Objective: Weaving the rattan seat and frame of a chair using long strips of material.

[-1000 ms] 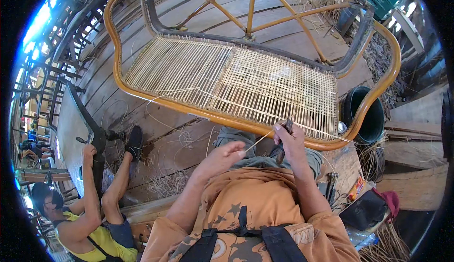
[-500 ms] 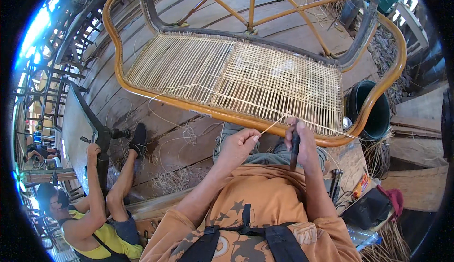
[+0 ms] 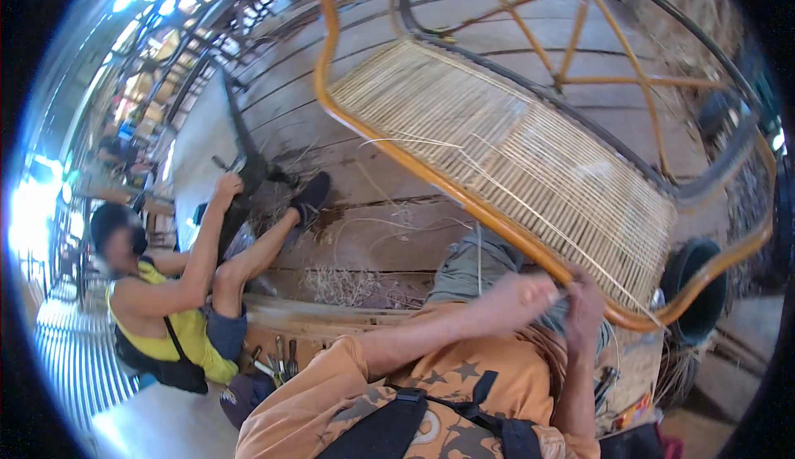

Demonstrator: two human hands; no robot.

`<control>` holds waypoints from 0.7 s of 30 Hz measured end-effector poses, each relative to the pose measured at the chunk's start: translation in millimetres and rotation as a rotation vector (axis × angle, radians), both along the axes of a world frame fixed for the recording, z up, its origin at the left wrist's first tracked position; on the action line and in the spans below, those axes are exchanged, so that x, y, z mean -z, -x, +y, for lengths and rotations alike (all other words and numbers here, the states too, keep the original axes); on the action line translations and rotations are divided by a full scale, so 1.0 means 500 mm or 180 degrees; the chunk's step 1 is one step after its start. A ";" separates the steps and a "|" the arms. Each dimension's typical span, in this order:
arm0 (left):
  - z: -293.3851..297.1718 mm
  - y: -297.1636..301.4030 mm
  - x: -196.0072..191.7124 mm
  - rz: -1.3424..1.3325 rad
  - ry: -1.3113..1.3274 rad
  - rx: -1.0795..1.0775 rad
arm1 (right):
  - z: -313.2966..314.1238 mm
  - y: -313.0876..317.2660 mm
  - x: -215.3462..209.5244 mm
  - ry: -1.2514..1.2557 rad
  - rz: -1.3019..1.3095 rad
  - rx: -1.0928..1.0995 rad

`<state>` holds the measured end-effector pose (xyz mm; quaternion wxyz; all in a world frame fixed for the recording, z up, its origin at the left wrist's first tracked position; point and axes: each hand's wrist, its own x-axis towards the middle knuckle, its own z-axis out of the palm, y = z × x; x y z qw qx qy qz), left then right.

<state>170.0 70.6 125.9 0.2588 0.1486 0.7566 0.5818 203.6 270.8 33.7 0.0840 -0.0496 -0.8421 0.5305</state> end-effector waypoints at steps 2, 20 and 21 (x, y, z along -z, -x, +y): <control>-0.025 -0.016 -0.074 -0.0046 0.0057 0.0292 | 0.070 -0.005 -0.007 0.0746 0.0029 0.0980; -0.077 0.107 0.111 0.0589 0.1402 -0.0589 | 0.185 -0.515 0.090 -0.1493 -0.2573 0.1772; -0.061 0.095 0.108 0.0601 0.1388 -0.0532 | 0.173 -0.479 0.058 -0.1461 -0.2181 0.1976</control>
